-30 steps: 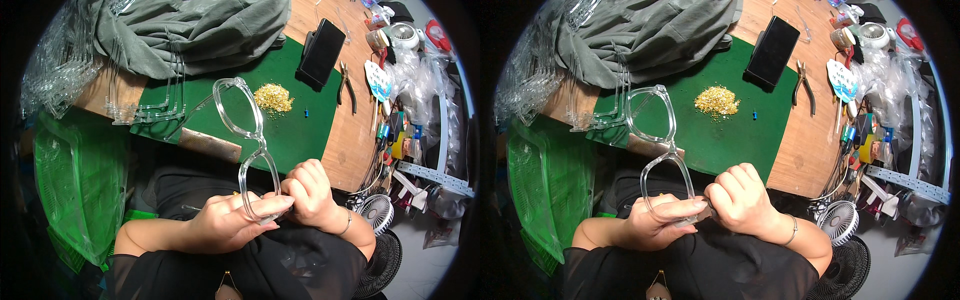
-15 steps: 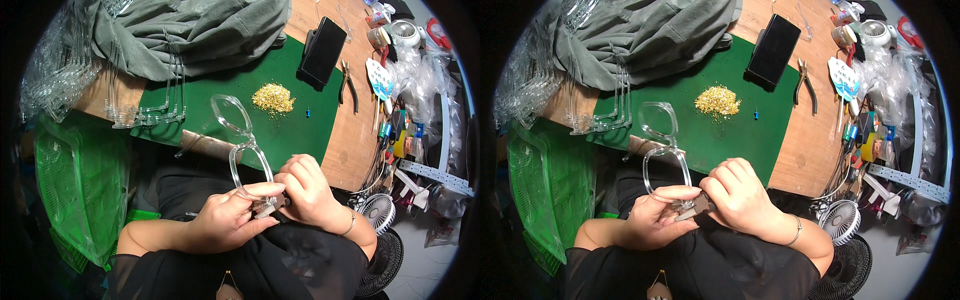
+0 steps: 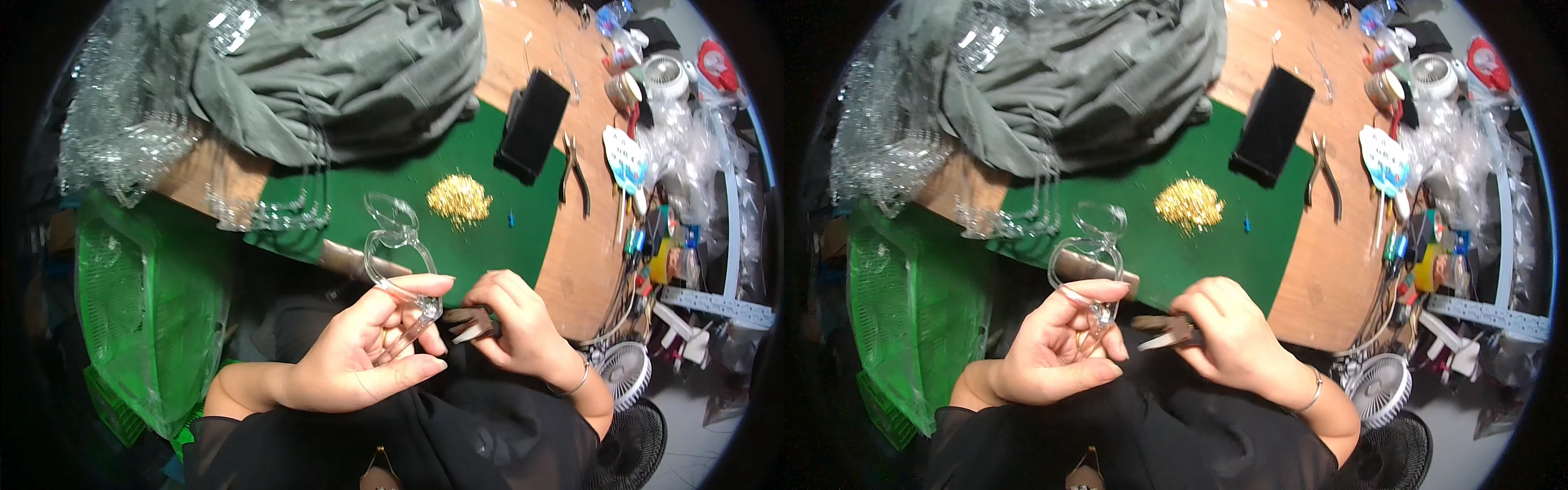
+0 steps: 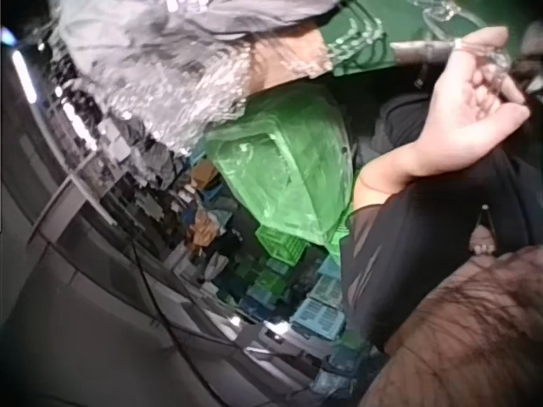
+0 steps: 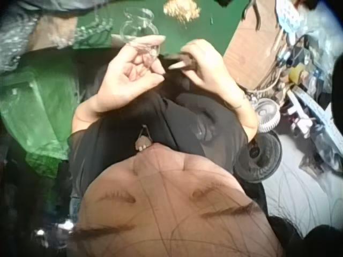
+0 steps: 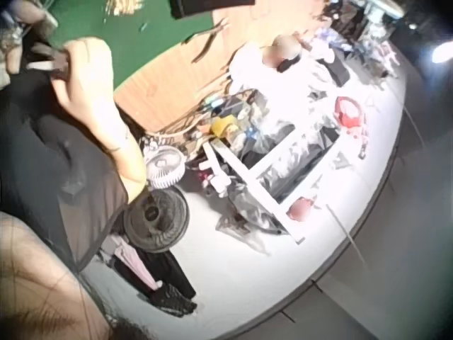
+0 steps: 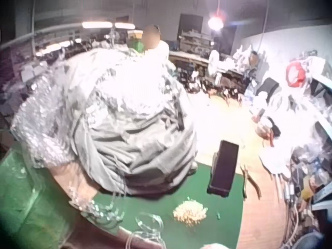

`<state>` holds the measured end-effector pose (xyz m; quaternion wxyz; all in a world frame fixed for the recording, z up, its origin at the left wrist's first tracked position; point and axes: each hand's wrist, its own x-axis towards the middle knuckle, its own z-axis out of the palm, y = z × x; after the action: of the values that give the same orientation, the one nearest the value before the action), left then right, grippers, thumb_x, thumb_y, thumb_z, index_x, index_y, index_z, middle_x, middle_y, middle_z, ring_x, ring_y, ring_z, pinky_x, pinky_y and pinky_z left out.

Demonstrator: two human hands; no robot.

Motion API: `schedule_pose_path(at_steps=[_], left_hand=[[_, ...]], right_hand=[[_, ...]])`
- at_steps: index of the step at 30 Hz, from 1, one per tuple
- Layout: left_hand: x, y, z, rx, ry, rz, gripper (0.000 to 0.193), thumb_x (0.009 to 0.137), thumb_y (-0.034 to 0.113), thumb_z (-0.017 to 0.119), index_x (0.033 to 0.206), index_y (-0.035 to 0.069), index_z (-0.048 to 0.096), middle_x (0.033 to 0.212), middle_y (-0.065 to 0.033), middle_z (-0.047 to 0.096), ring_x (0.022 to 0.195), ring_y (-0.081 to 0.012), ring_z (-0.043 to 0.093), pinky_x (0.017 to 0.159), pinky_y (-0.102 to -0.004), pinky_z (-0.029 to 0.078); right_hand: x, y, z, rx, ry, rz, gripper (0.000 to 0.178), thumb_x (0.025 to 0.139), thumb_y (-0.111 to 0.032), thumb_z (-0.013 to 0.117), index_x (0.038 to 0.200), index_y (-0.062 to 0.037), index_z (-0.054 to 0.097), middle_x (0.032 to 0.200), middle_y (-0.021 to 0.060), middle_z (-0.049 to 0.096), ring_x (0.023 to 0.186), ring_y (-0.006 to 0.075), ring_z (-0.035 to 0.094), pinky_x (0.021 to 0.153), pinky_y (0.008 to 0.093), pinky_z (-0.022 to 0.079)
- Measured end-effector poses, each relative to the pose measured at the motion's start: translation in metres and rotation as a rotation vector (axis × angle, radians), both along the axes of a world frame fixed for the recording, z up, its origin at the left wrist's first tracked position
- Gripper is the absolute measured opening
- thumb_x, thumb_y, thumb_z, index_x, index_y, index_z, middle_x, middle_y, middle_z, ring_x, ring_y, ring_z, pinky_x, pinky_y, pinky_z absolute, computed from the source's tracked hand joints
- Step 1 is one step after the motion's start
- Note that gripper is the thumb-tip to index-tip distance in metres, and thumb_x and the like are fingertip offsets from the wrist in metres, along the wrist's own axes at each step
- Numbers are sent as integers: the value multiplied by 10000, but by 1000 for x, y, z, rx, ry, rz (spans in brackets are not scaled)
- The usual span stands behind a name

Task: The person uses pliers to adjust the frame and arms of a pair of clear eyeglasses. They repeatedly grip and bend the metal parts of the glasses while holding the frame in their other hand.

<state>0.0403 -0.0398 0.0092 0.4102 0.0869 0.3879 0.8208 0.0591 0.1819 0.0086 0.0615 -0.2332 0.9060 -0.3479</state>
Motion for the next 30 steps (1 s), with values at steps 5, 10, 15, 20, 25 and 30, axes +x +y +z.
schedule_pose_path(at_steps=[5,10,15,20,25,30], left_hand=[[-16,5,22,5,-233,20,552,843,-7,478,1340,39,242,1087,-90,483,516,-53,385,481,-176,352],[-17,1,19,74,-388,30,569,823,-13,491,1335,24,246,1110,-98,484,487,-47,370,452,-170,316],[-16,3,18,70,-368,64,537,833,2,487,1323,12,266,1079,-101,501,474,-47,371,432,-168,312],[-15,2,17,-79,-208,43,366,872,56,478,1215,-41,391,839,-145,588,411,-75,441,373,-170,349],[-2,0,11,-159,245,117,353,818,-52,501,1159,-54,412,822,-186,620,513,-133,579,443,-197,467],[-3,-2,8,-161,289,153,383,746,-143,469,1117,-55,430,865,-198,612,538,-149,593,461,-219,487]], right_hand=[[5,7,-46,-140,-293,-280,222,722,-98,663,874,-11,526,764,126,534,678,265,548,615,329,445],[10,6,-61,-156,-204,-273,209,726,-92,655,863,-12,519,756,116,524,656,260,542,587,324,437],[10,5,-60,-164,-216,-267,199,722,-77,651,861,-11,524,752,108,526,657,249,540,588,322,433],[12,5,-66,-159,-167,-237,227,686,-63,658,862,-9,525,753,113,522,682,275,532,608,338,431],[13,4,-66,-169,-144,-218,241,669,-50,659,854,-13,508,749,116,506,698,285,522,617,342,427],[12,14,-57,-92,-141,-268,245,637,-9,636,846,-15,508,736,115,511,679,288,527,616,347,440]])
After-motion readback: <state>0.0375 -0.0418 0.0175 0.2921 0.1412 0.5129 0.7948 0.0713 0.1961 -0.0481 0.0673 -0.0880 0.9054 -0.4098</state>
